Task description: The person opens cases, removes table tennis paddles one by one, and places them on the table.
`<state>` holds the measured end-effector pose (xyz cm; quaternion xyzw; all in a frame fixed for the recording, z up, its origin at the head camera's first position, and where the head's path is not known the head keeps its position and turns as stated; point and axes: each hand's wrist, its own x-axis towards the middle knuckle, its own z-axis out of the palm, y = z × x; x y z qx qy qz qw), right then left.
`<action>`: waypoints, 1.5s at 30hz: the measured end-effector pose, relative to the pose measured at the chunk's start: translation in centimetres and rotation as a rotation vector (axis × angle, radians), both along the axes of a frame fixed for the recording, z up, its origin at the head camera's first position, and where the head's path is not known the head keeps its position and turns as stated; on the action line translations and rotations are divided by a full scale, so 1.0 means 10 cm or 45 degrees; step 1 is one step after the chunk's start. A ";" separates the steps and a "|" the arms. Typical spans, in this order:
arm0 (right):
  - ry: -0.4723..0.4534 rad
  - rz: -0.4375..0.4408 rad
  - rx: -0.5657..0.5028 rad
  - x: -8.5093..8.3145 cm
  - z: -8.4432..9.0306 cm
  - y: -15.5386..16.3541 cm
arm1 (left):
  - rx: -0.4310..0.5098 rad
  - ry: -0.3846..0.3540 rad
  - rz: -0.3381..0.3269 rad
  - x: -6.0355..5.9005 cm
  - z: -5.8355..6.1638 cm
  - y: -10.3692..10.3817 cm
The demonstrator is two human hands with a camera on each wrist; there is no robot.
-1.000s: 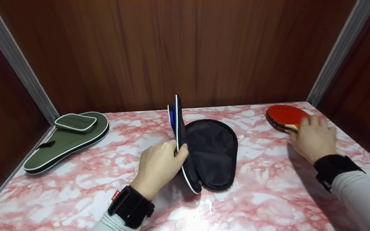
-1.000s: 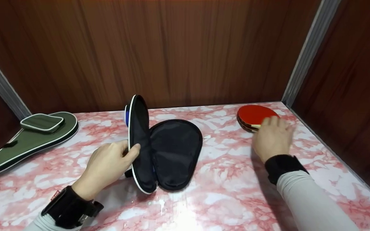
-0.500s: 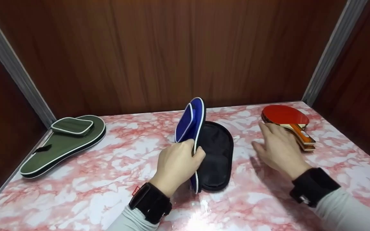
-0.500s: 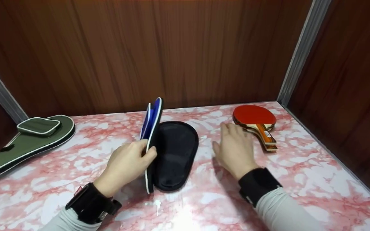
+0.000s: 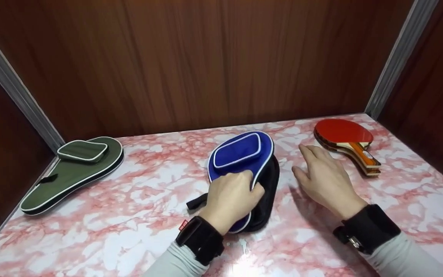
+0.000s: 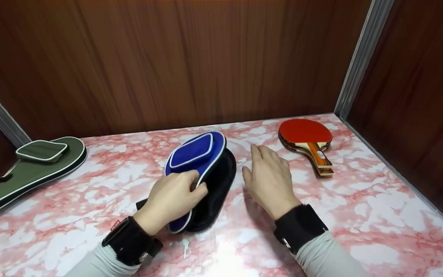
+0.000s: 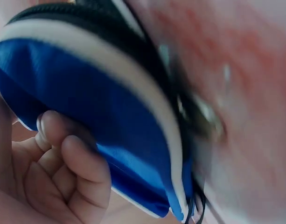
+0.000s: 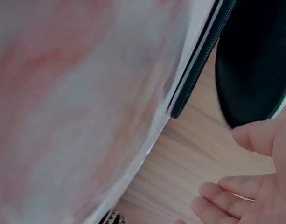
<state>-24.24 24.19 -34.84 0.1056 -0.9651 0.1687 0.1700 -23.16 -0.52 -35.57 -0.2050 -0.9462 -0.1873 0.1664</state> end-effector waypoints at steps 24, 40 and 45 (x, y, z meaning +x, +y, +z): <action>0.074 0.063 -0.019 0.10 -0.05 -0.09 | -0.401 0.143 -0.171 0.30 -0.11 0.10; 0.037 0.084 0.007 0.10 -0.02 -0.14 | -0.547 0.066 -0.003 0.69 -0.19 0.15; 0.069 0.095 0.007 0.11 -0.06 -0.14 | -0.587 0.027 0.028 0.67 -0.20 0.14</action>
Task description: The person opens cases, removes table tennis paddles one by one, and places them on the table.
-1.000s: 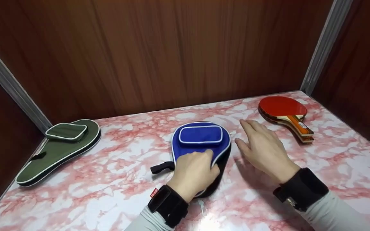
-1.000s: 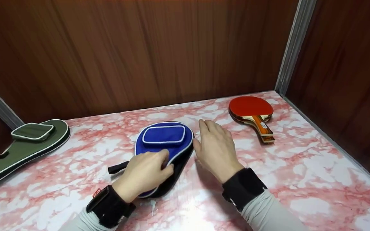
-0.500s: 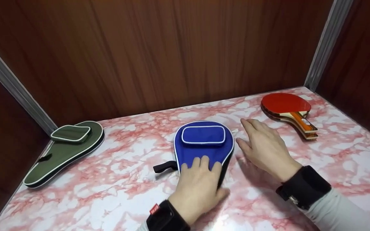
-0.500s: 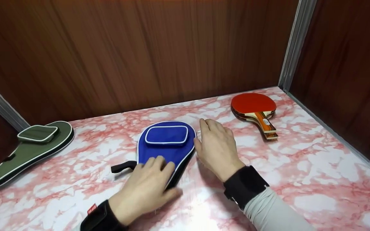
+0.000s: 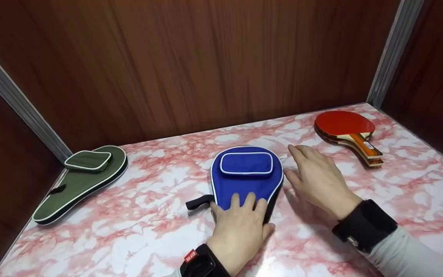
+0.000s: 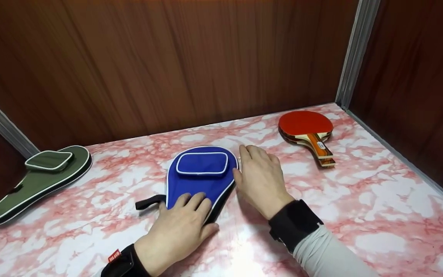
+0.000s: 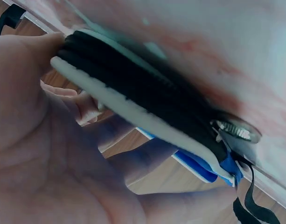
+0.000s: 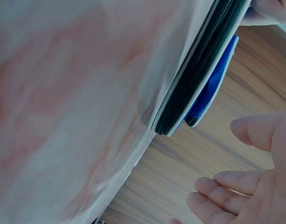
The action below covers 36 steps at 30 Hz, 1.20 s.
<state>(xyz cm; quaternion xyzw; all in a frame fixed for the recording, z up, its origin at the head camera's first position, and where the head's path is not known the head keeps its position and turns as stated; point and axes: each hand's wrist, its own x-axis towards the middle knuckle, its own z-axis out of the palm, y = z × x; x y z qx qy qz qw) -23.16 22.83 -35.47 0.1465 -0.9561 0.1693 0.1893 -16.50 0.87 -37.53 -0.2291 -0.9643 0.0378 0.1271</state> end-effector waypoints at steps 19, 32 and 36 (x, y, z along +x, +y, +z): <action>0.018 0.032 0.011 0.01 -0.01 -0.02 | 0.035 -0.148 -0.058 -0.26 0.15 -0.36; -0.050 0.131 0.024 0.04 -0.01 -0.07 | 0.154 -0.275 0.094 -0.65 0.14 -0.86; -0.060 0.137 0.032 0.05 -0.01 -0.08 | 0.190 -0.252 0.154 -0.73 0.14 -0.99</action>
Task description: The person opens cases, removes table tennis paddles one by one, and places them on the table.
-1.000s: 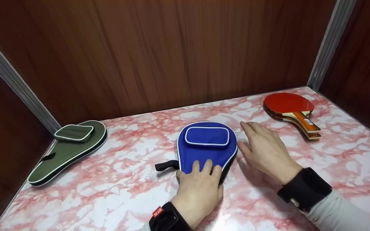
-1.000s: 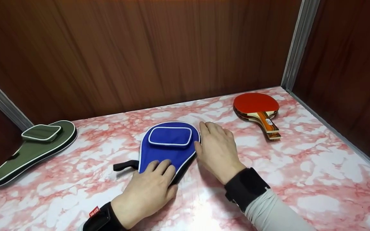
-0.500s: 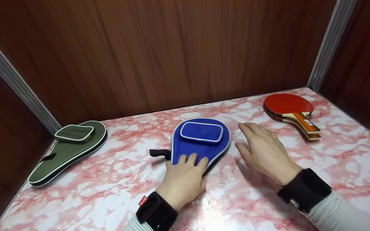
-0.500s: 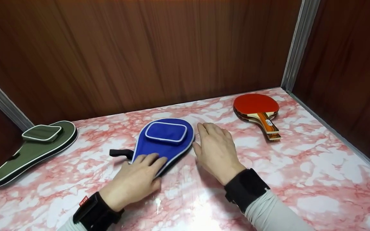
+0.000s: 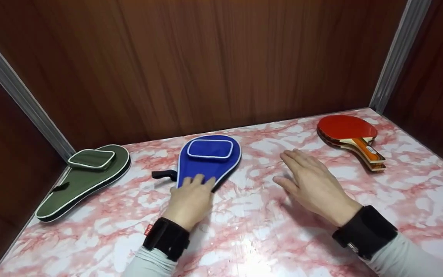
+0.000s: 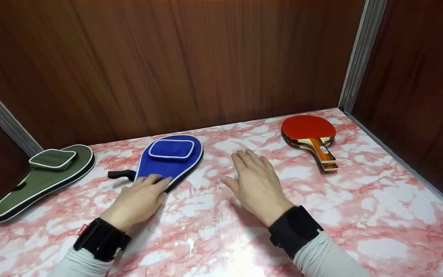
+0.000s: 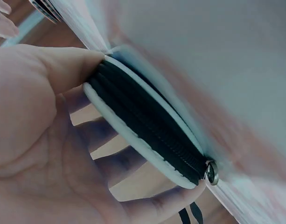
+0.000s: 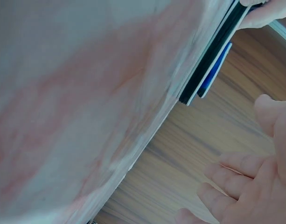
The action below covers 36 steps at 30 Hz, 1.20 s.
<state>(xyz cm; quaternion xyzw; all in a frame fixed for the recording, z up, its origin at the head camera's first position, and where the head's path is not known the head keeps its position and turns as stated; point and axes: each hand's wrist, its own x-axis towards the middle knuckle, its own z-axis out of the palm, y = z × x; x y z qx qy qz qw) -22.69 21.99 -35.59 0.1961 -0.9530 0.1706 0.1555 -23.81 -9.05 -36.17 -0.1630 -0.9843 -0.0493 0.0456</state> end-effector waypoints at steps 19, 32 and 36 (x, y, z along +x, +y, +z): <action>-0.036 0.021 0.037 0.04 -0.01 -0.04 | 0.048 -0.088 0.277 -0.15 0.05 -0.36; -0.059 0.098 0.100 0.14 0.04 -0.19 | 0.085 -0.118 0.343 -0.18 0.05 -0.48; -0.048 0.105 0.099 0.15 0.03 -0.19 | 0.076 -0.097 0.340 -0.17 0.05 -0.47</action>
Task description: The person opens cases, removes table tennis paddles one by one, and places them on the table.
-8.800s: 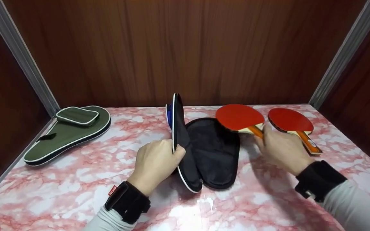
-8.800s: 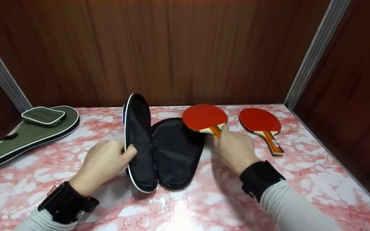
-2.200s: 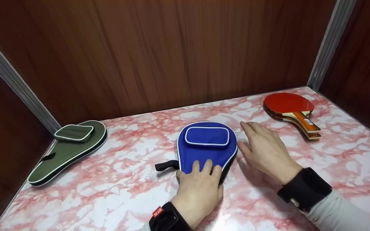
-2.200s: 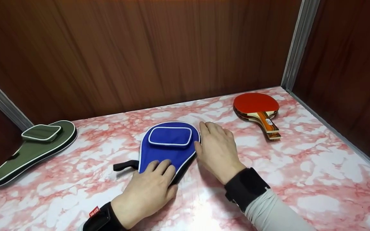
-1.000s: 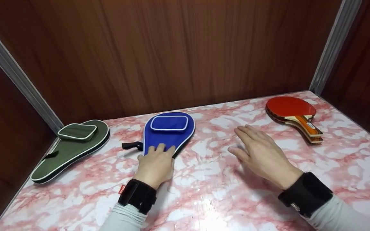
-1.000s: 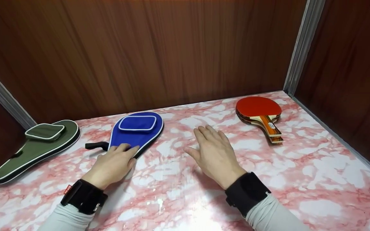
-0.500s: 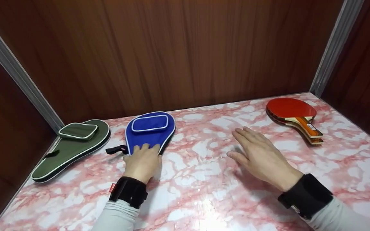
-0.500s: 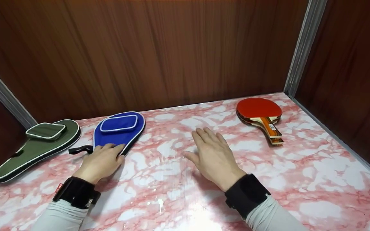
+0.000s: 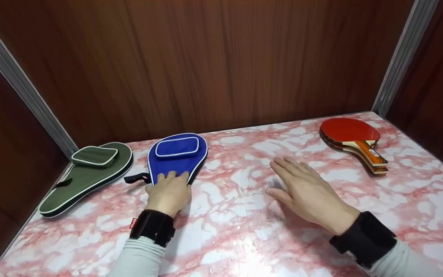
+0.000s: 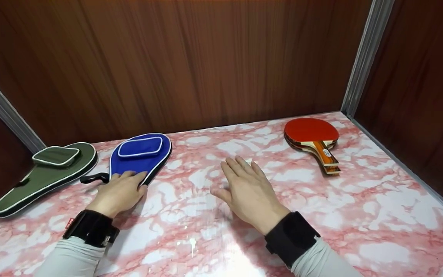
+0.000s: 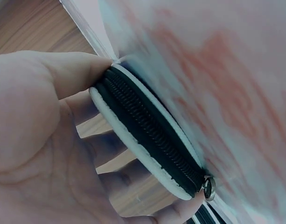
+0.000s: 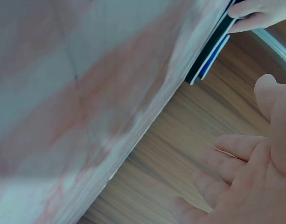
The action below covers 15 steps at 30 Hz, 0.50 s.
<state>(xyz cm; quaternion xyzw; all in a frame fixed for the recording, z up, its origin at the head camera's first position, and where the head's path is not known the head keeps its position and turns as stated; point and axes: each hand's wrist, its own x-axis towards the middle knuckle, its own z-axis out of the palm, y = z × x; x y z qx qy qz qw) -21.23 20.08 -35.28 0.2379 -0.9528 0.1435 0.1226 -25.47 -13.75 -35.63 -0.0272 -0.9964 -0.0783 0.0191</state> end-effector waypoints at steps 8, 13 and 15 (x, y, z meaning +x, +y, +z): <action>0.018 0.024 -0.005 -0.01 -0.04 -0.01 | 0.010 -0.020 0.001 0.02 0.00 -0.02; 0.012 0.026 -0.011 0.00 -0.04 -0.01 | 0.086 0.009 0.029 0.04 0.07 -0.17; 0.009 0.024 -0.008 0.00 -0.03 0.00 | 0.094 0.066 0.046 0.05 0.11 -0.26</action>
